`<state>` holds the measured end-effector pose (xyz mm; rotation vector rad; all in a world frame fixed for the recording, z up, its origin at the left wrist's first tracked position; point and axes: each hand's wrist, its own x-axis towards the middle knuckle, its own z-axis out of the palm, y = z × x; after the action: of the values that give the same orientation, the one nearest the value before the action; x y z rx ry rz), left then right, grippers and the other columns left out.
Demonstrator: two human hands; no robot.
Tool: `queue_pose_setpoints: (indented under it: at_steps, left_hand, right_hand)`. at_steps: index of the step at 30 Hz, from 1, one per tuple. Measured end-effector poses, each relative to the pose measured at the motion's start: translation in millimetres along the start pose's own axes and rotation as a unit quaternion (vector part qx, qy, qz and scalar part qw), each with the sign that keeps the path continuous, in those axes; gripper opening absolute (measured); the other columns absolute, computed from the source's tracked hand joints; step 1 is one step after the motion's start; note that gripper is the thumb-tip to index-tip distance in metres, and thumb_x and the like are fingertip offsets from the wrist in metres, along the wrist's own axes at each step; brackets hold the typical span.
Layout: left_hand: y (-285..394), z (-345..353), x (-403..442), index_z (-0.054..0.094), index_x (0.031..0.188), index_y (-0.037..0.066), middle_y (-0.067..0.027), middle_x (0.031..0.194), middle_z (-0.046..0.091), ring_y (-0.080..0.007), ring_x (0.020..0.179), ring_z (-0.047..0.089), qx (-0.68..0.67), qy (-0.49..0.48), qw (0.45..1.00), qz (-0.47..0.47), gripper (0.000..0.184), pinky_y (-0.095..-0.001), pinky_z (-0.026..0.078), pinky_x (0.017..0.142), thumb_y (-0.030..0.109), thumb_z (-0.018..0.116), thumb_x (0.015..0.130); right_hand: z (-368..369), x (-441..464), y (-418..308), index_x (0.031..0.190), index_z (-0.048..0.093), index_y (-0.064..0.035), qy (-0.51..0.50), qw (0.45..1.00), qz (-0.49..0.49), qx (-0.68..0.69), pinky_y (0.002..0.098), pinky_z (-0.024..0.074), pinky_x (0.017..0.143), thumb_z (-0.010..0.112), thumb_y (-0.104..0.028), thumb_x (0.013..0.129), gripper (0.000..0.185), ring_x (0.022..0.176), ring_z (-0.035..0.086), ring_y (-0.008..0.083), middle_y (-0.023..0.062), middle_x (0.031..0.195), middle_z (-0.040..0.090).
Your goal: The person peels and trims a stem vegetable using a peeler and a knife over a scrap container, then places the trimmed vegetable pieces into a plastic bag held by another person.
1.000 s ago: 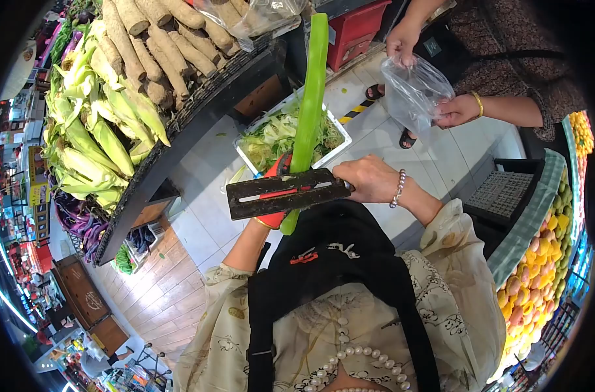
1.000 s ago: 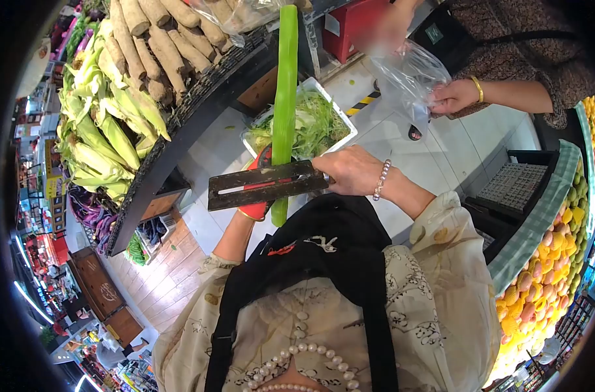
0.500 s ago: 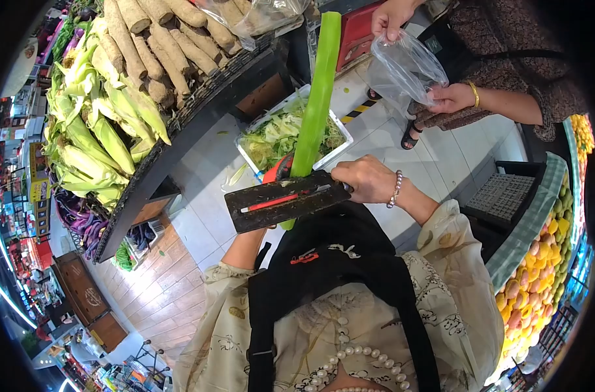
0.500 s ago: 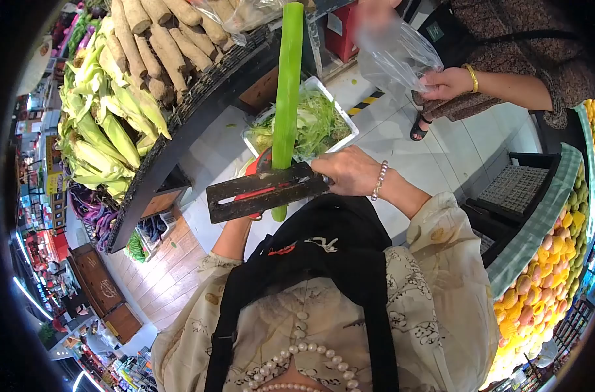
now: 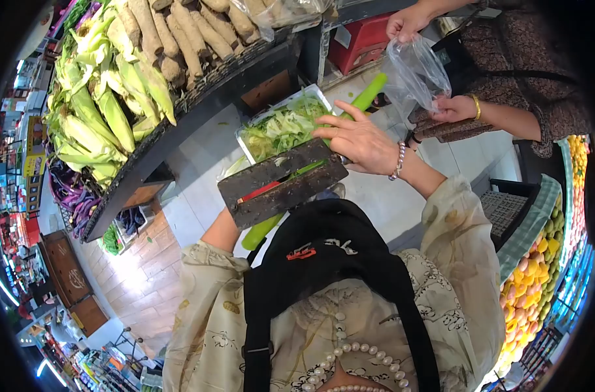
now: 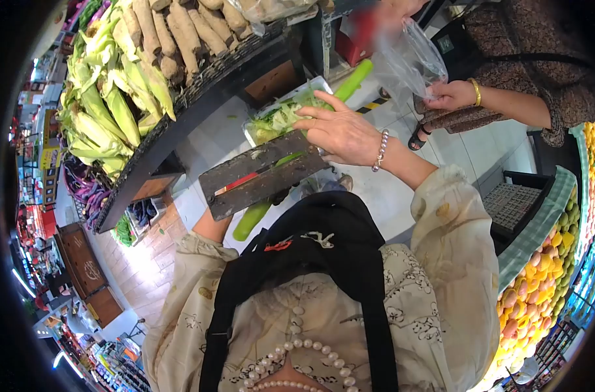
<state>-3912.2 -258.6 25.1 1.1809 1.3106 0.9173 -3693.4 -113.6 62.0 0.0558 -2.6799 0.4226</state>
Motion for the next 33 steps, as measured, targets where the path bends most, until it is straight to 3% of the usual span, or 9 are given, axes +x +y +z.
queue_pose_setpoints:
  at_steps: [7, 9, 11, 16, 19, 24, 28, 30, 33]
  left_hand:
    - [-0.4, 0.6, -46.8, 0.053, 0.126, 0.005, -0.0057, 0.110, 0.061, -0.0128, 0.098, 0.055, 0.080, -0.039, 0.996, -0.012, 0.051, -0.0302, 0.046, 0.087, 0.014, 0.069, 0.079]
    - [-9.6, -1.8, -62.0, 0.053, 0.125, 0.005, -0.0056, 0.110, 0.061, -0.0126, 0.097, 0.055, 0.001, -0.068, 0.995, -0.071, 0.050, -0.0302, 0.046, 0.086, 0.014, 0.069, 0.078]
    - [-16.8, -1.8, -74.0, 0.050, 0.127, 0.001, -0.0087, 0.110, 0.060, -0.0132, 0.089, 0.060, -0.137, -0.087, 0.972, -0.168, 0.056, -0.0285, 0.052, 0.076, -0.002, 0.069, 0.074]
    - [-3.1, -2.8, -72.4, 0.055, 0.119, -0.002, -0.0110, 0.097, 0.063, -0.0168, 0.069, 0.063, -0.114, -0.063, 0.971, -0.200, 0.041, -0.0293, 0.051, 0.056, 0.006, 0.065, 0.080]
    - [-28.2, -7.1, -73.4, 0.056, 0.115, -0.001, -0.0096, 0.080, 0.062, -0.0176, 0.053, 0.059, -0.132, -0.071, 0.967, -0.204, 0.036, -0.0295, 0.046, 0.044, 0.021, 0.061, 0.087]
    - [-11.4, -2.8, -55.4, 0.056, 0.113, 0.001, -0.0087, 0.073, 0.059, -0.0176, 0.051, 0.057, -0.197, -0.060, 0.961, -0.186, 0.037, -0.0293, 0.044, 0.042, 0.030, 0.057, 0.090]
    - [10.1, 5.6, -40.6, 0.052, 0.114, 0.002, -0.0086, 0.067, 0.056, -0.0183, 0.048, 0.055, -0.230, -0.041, 0.959, -0.158, 0.038, -0.0304, 0.043, 0.040, 0.032, 0.055, 0.092]
    - [24.7, 4.1, -35.9, 0.050, 0.119, 0.001, -0.0099, 0.083, 0.056, -0.0189, 0.064, 0.056, -0.197, -0.039, 0.972, -0.120, 0.041, -0.0311, 0.045, 0.055, 0.026, 0.060, 0.088]
    - [20.6, 4.4, -32.9, 0.048, 0.123, -0.001, -0.0134, 0.112, 0.053, -0.0242, 0.095, 0.055, -0.072, -0.011, 0.997, -0.027, 0.053, -0.0345, 0.043, 0.082, 0.018, 0.070, 0.078]
  right_hand:
    - [38.3, -5.4, -2.4, 0.083, 0.053, -0.0072, 0.038, 0.991, 0.079, 0.104, 0.0362, 0.0425, 0.074, 0.072, -0.006, 0.063, 0.028, 0.076, 0.058, 0.0245, 0.0072, 0.076, 0.057]
    - [48.9, -9.7, -8.4, 0.083, 0.053, -0.0072, 0.083, 0.985, 0.099, 0.112, 0.0343, 0.0404, 0.068, 0.071, -0.008, 0.065, 0.025, 0.067, 0.055, 0.0247, 0.0055, 0.067, 0.052]
    - [61.8, -15.1, -14.4, 0.082, 0.053, -0.0067, 0.083, 0.979, 0.137, 0.129, 0.0341, 0.0409, 0.070, 0.071, -0.012, 0.067, 0.024, 0.068, 0.056, 0.0241, 0.0054, 0.068, 0.054]
    - [58.9, -5.5, -25.4, 0.083, 0.053, -0.0061, 0.140, 0.975, 0.143, 0.092, 0.0339, 0.0409, 0.074, 0.072, -0.016, 0.068, 0.026, 0.073, 0.058, 0.0231, 0.0058, 0.073, 0.058]
    - [56.7, 2.0, -18.8, 0.083, 0.054, -0.0068, 0.143, 0.981, 0.108, 0.070, 0.0339, 0.0406, 0.074, 0.073, -0.015, 0.067, 0.026, 0.075, 0.058, 0.0228, 0.0059, 0.076, 0.058]
    - [48.7, 8.4, -13.9, 0.085, 0.053, -0.0077, 0.091, 0.986, 0.075, 0.114, 0.0341, 0.0405, 0.075, 0.073, -0.012, 0.064, 0.030, 0.073, 0.057, 0.0241, 0.0068, 0.074, 0.056]
    - [61.4, 2.3, -10.3, 0.087, 0.052, -0.0054, 0.096, 0.967, 0.184, 0.148, 0.0360, 0.0434, 0.071, 0.077, -0.014, 0.068, 0.033, 0.075, 0.058, 0.0253, 0.0075, 0.082, 0.058]
    - [66.3, 1.4, -18.0, 0.089, 0.051, -0.0062, 0.117, 0.926, 0.286, 0.217, 0.0344, 0.0430, 0.069, 0.077, -0.014, 0.069, 0.033, 0.073, 0.056, 0.0221, 0.0067, 0.076, 0.055]
    - [65.9, -1.6, -31.2, 0.098, 0.053, -0.0042, 0.147, 0.820, 0.403, 0.379, 0.0302, 0.0457, 0.071, 0.079, -0.016, 0.072, 0.039, 0.082, 0.057, 0.0142, 0.0035, 0.084, 0.058]
